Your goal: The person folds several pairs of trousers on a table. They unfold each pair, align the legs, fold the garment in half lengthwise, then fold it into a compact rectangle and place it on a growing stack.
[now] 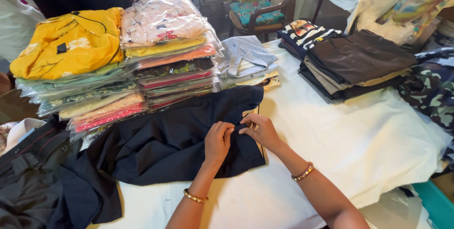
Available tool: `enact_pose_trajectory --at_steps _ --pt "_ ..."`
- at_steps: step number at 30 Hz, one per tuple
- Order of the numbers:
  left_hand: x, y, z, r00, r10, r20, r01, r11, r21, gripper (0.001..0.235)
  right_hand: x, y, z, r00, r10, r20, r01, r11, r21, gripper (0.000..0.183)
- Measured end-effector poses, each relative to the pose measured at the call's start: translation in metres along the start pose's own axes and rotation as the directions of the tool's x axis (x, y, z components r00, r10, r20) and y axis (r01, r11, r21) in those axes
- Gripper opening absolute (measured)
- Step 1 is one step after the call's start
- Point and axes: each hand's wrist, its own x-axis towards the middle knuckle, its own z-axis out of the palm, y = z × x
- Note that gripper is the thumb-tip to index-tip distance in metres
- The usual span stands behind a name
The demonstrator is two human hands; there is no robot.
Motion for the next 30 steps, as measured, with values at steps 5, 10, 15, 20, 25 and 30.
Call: enact_pose_trajectory --at_steps 5,10,15,20,25,30 --pt "0.007 -0.002 -0.002 0.980 -0.157 0.122 0.169 0.981 -0.094 0.007 -0.012 0.010 0.013 0.978 0.203 0.038 -0.206 0.954 0.218 0.043" --pt "0.027 -0.004 -0.005 0.968 0.053 0.246 -0.064 0.997 0.039 0.047 -0.027 0.055 0.029 0.944 0.224 0.241 -0.299 0.891 0.342 0.022" --pt "0.046 -0.016 0.012 0.920 0.093 0.382 -0.158 0.977 0.143 0.055 -0.013 -0.003 0.000 0.909 0.167 0.382 -0.184 0.983 0.008 0.028" --pt "0.059 -0.051 0.029 0.887 0.357 0.293 -0.403 0.908 0.112 0.033 -0.013 -0.019 -0.007 0.922 0.042 0.386 0.004 0.993 -0.117 0.024" --pt "0.073 -0.026 0.005 0.928 -0.143 0.343 0.151 0.989 0.006 0.044 -0.006 -0.032 -0.026 0.948 -0.300 0.104 0.309 0.947 -0.083 0.031" --pt "0.084 0.042 -0.034 0.953 0.105 0.284 -0.148 0.980 0.133 0.050 -0.004 -0.032 -0.044 0.983 -0.175 0.059 0.184 0.958 -0.220 0.035"
